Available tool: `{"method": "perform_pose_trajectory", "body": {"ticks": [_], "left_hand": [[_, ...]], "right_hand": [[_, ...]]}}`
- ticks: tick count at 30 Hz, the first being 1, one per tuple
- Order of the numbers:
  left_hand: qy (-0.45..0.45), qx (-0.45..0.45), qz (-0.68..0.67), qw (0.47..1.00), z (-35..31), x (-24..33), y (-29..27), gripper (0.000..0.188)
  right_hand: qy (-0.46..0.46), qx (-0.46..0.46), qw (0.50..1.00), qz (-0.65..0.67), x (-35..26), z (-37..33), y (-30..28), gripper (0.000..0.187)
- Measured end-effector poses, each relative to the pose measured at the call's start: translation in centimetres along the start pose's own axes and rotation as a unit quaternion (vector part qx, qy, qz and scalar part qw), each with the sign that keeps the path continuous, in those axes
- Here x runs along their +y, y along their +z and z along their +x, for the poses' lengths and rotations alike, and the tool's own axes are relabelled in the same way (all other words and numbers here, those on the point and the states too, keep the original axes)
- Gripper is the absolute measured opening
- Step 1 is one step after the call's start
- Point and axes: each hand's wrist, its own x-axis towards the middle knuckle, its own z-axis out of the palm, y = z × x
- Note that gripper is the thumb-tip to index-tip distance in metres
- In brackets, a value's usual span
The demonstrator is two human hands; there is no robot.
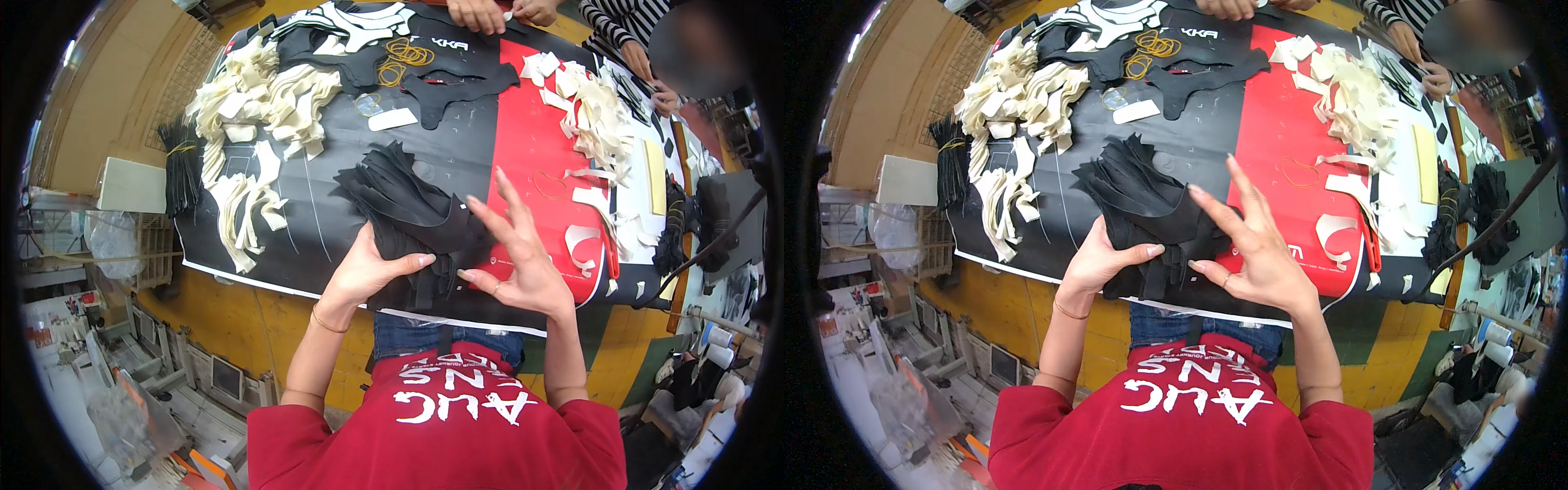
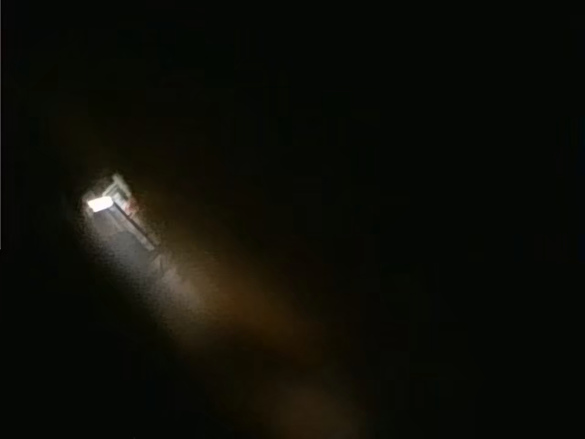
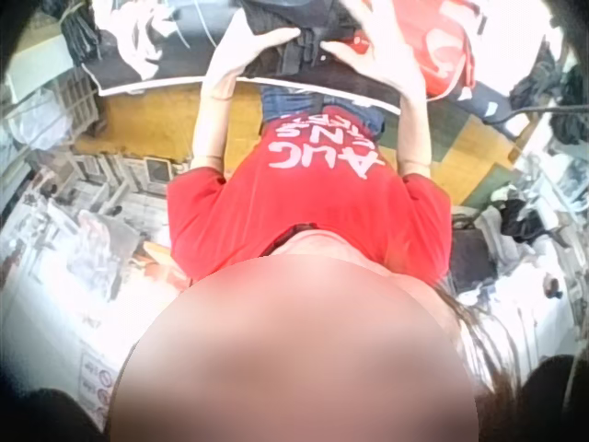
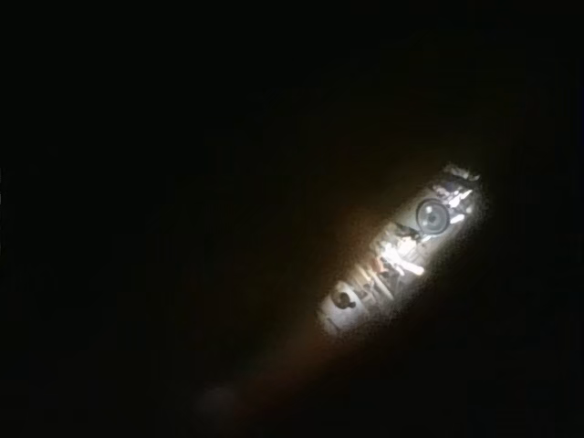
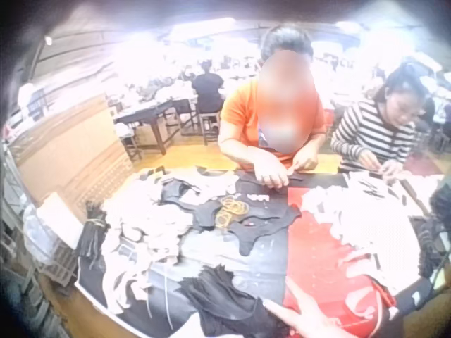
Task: The person sorts and stacks black gloves on a work table in a factory setting. They repeatedly pick up gloves, align them, and place them into neat piles while coworkers handle other materials nearby.
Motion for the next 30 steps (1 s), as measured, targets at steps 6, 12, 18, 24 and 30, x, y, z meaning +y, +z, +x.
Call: {"method": "perform_pose_trajectory", "body": {"ticks": [6, 12, 18, 24, 30], "left_hand": [[-0.001, 0.019, 0.010, 1.000, 0.3, -0.9, -0.3, 0.051], [-0.036, 0.027, -0.007, 0.999, -0.1, -0.8, -0.3, 0.045], [0.020, 0.038, 0.018, 0.999, -0.3, -1.3, 0.0, 0.046], [-0.004, 0.021, 0.028, 0.999, -0.3, -1.0, -0.2, 0.052], [-0.057, 0.002, -0.001, 0.998, -0.1, 1.5, -1.1, 0.048]], "right_hand": [[-0.049, 0.010, 0.997, -0.061, 0.2, 0.9, 0.7, 0.048], [0.039, 0.016, 0.999, 0.007, -0.6, 0.6, -0.1, 0.043], [0.018, 0.057, 0.994, -0.089, -2.1, -0.3, 0.8, 0.074], [0.045, -0.034, 0.998, -0.017, -1.1, 0.4, 1.3, 0.078], [0.090, -0.109, 0.967, 0.213, 0.6, 2.3, -1.0, 0.066]]}}
